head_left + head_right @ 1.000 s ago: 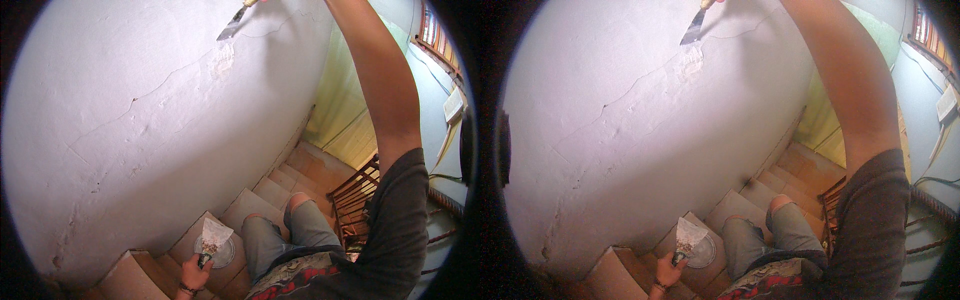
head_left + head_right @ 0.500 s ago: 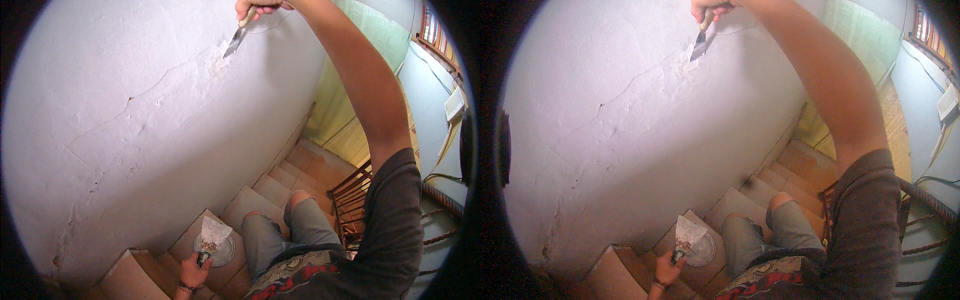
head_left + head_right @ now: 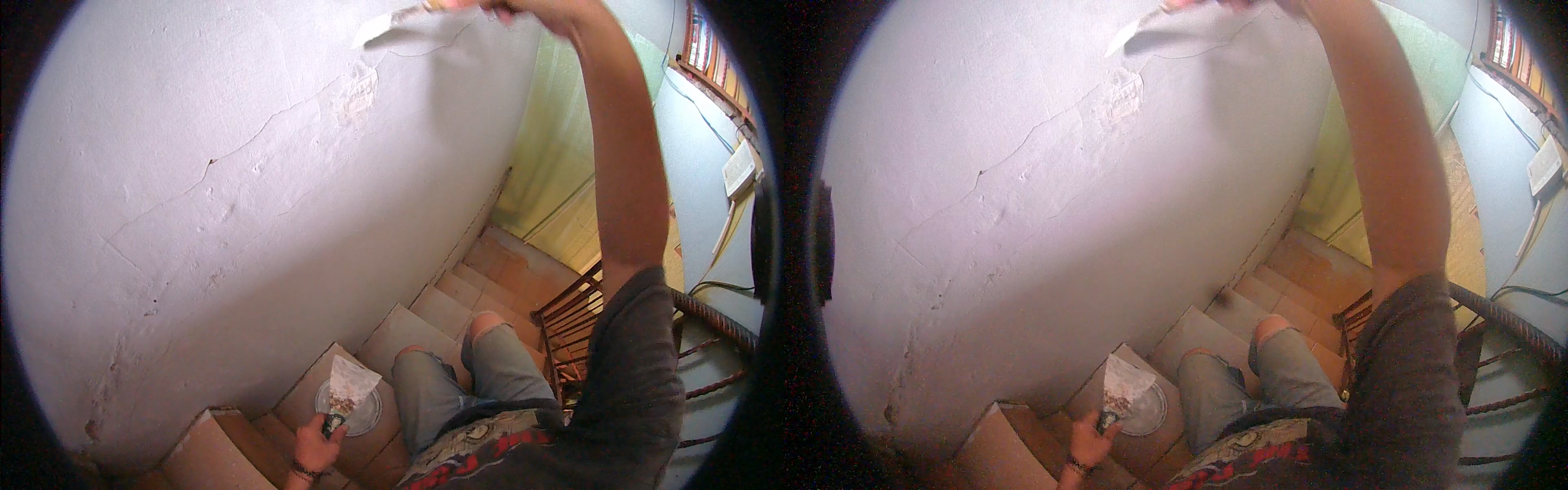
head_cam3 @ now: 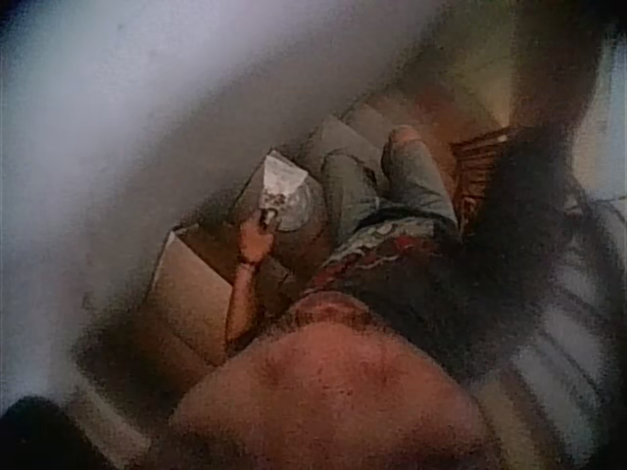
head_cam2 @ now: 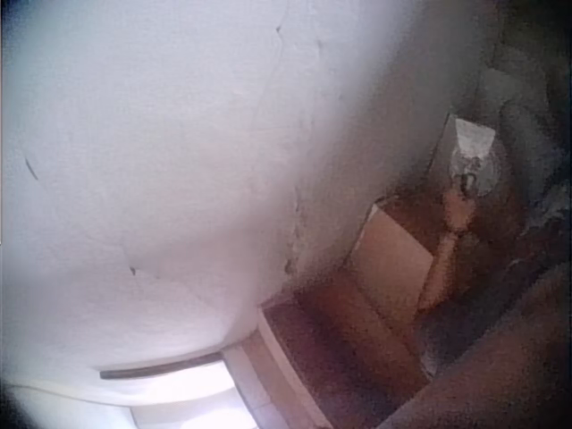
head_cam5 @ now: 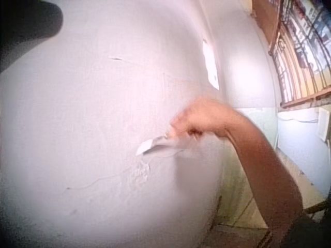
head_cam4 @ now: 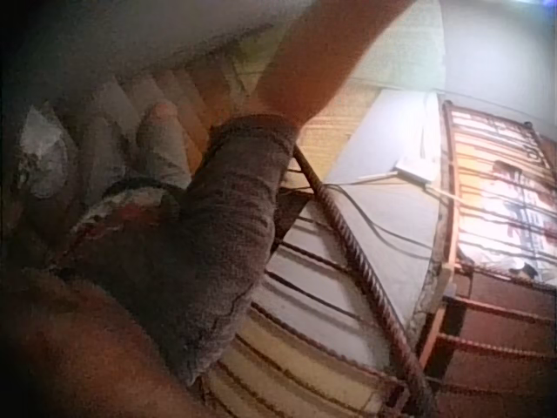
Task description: The person carries a container of white compound and a putty knife up a spiral staircase, then sits on the stairs to apply the compound to a cracked section of the wall. They repeatedly scoop compound and smooth it over the damaged area.
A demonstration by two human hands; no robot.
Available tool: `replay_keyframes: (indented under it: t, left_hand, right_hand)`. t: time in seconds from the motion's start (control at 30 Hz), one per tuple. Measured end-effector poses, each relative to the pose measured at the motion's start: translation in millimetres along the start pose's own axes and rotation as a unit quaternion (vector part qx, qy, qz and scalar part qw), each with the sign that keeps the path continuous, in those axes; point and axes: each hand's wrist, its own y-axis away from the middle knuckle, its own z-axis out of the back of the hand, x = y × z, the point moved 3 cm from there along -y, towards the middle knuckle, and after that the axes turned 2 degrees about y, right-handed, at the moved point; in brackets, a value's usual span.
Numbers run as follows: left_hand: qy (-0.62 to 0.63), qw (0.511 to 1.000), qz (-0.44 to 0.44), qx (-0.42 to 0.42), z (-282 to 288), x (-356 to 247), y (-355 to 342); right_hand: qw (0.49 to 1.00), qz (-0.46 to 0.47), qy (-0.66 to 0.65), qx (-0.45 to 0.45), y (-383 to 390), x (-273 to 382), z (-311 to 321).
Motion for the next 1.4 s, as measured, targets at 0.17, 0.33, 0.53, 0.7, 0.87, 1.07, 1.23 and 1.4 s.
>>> replay_keyframes:
  t: [0.17,0.33,0.53,0.7,0.87,1.07,1.23,1.4]
  left_hand:
    - [-0.006,1.000,0.005,0.010,-1.1,3.3,-2.1]
    - [-0.012,1.000,0.007,0.016,-0.5,3.3,-1.1]
    - [0.054,0.998,-0.036,-0.019,0.6,-4.0,2.4]
    - [0.048,0.999,-0.012,-0.017,2.8,-8.4,4.8]
    - [0.069,0.996,-0.026,-0.044,-0.6,-12.8,8.4]
    - [0.073,0.993,-0.037,-0.082,-4.7,-14.0,11.7]
    - [0.068,0.991,-0.003,-0.115,-9.3,-25.9,22.6]
    - [0.105,0.965,-0.090,-0.221,-8.6,-39.5,34.0]
  right_hand:
    - [0.993,-0.005,0.015,-0.114,71.1,-77.5,-75.4]
    - [0.962,0.050,0.093,-0.251,96.8,-71.0,-128.0]
    - [0.958,0.031,0.096,-0.267,85.8,-39.2,-160.9]
    - [0.959,0.018,0.040,-0.279,91.5,-18.8,-184.3]
    - [0.951,0.025,-0.036,-0.307,99.1,-6.2,-197.2]
    - [0.937,0.014,-0.086,-0.338,106.4,-0.4,-219.5]
    - [0.920,0.051,-0.109,-0.372,121.2,-1.4,-230.5]
    - [0.914,0.073,-0.131,-0.378,132.2,0.2,-248.1]
